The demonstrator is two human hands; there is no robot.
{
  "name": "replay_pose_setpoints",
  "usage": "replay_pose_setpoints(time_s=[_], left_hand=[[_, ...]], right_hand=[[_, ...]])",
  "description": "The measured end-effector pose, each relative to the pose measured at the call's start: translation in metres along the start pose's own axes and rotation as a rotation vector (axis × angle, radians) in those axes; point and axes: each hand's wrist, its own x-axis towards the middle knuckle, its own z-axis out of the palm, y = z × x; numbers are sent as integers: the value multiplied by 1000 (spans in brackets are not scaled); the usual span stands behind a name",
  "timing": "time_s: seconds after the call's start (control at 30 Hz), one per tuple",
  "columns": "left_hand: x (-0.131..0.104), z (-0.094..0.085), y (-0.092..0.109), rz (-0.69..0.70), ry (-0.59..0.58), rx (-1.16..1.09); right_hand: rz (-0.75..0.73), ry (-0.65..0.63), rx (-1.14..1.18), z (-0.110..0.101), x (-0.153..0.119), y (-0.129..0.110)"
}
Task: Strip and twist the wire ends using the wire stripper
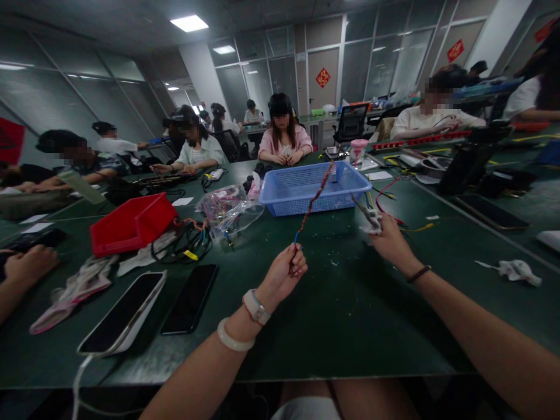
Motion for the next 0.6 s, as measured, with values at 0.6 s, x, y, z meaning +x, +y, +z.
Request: replay_pose_setpoints(time_s=[0.6], left_hand=[[-4,-1,-13,-107,-121,221]], right_hand=[[-181,-220,-491,5,-33,-50]])
